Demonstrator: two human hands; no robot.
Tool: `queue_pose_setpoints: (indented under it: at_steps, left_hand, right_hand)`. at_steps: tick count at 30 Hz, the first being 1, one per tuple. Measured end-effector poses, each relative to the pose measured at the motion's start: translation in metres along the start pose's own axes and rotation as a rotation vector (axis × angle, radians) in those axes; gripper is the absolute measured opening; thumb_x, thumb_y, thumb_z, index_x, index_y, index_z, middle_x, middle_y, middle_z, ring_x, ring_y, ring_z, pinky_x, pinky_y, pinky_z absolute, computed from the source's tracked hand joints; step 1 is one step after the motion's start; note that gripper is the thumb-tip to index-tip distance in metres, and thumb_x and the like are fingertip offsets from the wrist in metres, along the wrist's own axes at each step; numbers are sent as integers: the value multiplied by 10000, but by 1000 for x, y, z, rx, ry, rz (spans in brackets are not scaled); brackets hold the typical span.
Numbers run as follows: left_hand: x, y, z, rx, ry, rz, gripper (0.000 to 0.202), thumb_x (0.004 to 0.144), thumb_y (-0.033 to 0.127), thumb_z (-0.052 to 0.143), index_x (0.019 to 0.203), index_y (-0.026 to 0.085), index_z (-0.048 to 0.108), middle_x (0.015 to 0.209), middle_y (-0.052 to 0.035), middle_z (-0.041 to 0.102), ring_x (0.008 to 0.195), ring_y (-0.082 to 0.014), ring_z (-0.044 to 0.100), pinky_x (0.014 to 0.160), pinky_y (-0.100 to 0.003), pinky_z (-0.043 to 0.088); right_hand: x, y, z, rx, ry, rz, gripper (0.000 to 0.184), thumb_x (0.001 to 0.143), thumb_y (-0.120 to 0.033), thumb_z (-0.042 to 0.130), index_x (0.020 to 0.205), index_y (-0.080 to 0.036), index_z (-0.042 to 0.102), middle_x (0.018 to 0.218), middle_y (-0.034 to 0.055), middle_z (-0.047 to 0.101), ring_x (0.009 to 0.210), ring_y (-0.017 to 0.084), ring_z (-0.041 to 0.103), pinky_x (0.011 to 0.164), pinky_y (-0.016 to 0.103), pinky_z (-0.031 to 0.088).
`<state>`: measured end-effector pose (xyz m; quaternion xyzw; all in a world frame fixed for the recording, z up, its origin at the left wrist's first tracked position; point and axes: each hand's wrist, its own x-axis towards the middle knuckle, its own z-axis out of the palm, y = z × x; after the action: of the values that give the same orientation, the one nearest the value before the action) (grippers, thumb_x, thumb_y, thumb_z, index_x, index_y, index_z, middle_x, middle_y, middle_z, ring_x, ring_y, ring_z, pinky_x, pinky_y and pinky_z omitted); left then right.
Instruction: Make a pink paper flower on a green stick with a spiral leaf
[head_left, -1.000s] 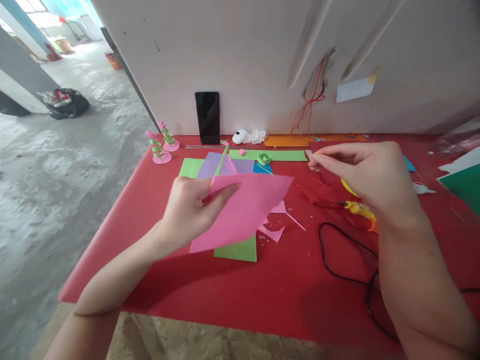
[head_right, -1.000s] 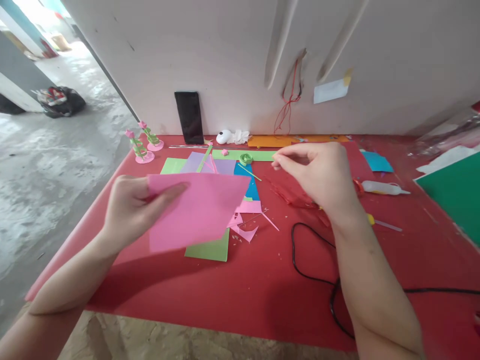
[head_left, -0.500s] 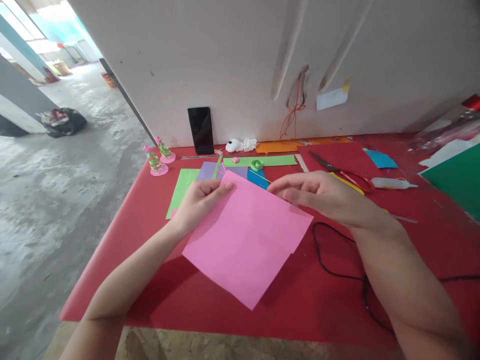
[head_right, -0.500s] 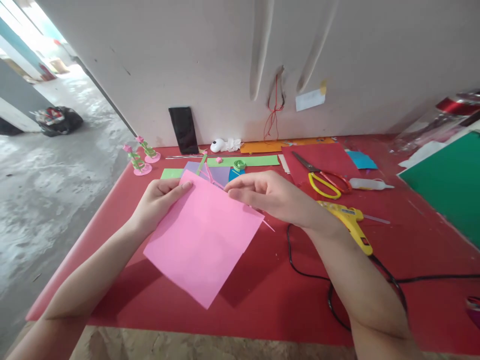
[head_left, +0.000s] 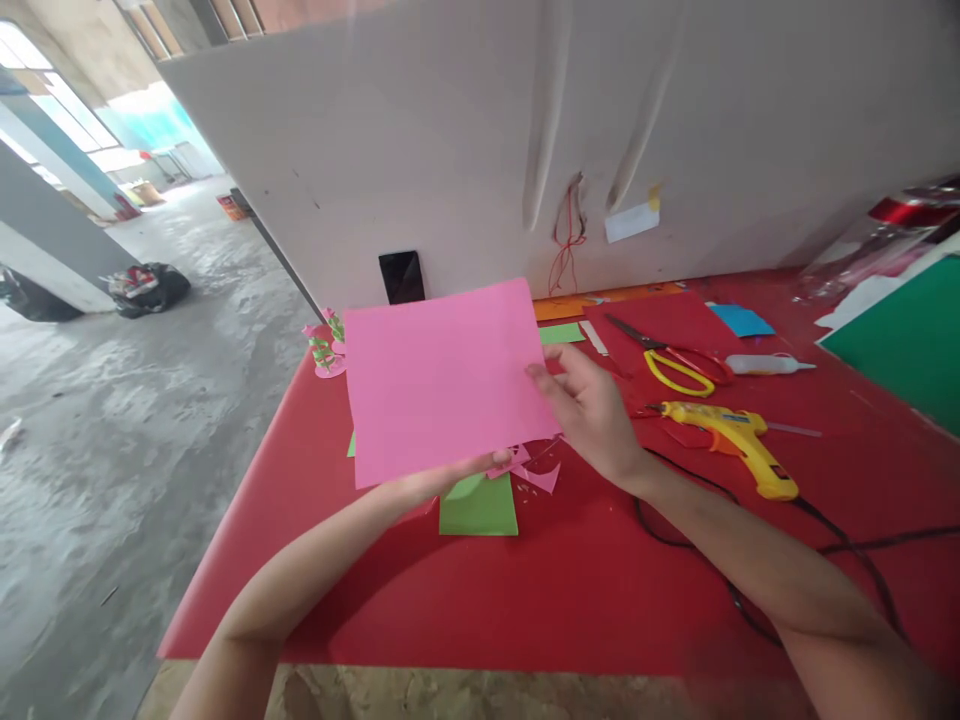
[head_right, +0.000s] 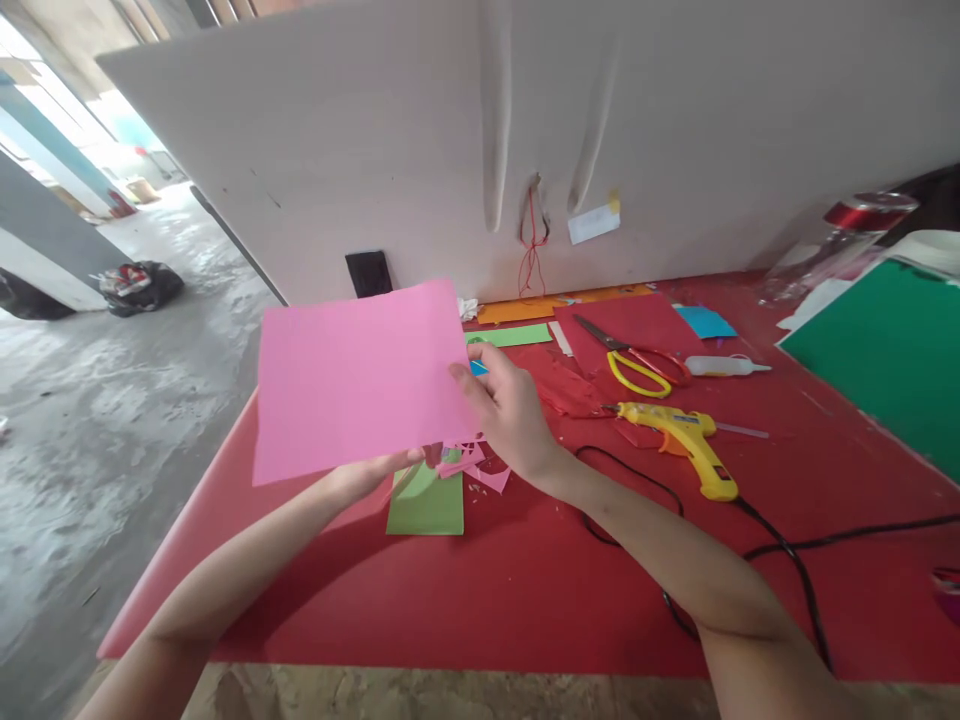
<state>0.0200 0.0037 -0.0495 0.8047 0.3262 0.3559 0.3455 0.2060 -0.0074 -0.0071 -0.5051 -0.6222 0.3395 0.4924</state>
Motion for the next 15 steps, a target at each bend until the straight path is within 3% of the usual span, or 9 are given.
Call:
queue_pose_setpoints:
  at_steps: [2,4,8,11,13,15]
  left_hand:
    - [-5,6,8,-163,-21,-94,386,904,502,504,971,146,638,901,-75,671,758,-148,629,727,-331,559]
    - [-7,11,14,-315,-10,-193,498,850,612,499,813,133,627,706,-56,632,618,-141,588,635,-315,537]
    - [-3,12,18,-500,105,-368,479,848,596,480,648,165,538,538,-3,526,514,-118,520,560,-282,478]
    - [4,2,19,-580,140,-442,405,799,551,575,664,173,521,503,31,490,455,-92,457,501,-258,421]
    - [7,-9,23,-610,128,-482,393,800,528,595,669,162,534,506,32,489,460,-85,453,506,-251,416]
    - [7,-22,30,-615,116,-533,389,845,499,571,682,146,551,530,27,504,478,-82,465,531,-246,438]
  right_hand:
    - [-2,4,7,-26,29,-19,371,856,-587,500,903,-219,500,456,-91,386,400,95,358,413,244,246]
    - [-4,7,12,-56,55,-36,365,868,-580,487,906,-216,485,449,-96,372,399,95,351,416,245,241]
    - [-5,7,9,-107,-32,-57,378,879,-583,468,878,-207,515,434,-88,433,386,94,413,418,236,306]
    - [6,15,-22,-186,-87,-37,426,890,-582,450,803,-186,582,476,-47,537,402,88,480,443,232,381]
    - [19,28,-58,-285,-6,19,448,937,-531,395,772,-171,605,517,-33,559,426,80,496,481,232,419]
    - [32,46,-97,-421,100,109,335,926,-441,501,822,-145,620,685,-2,626,581,87,574,610,251,493]
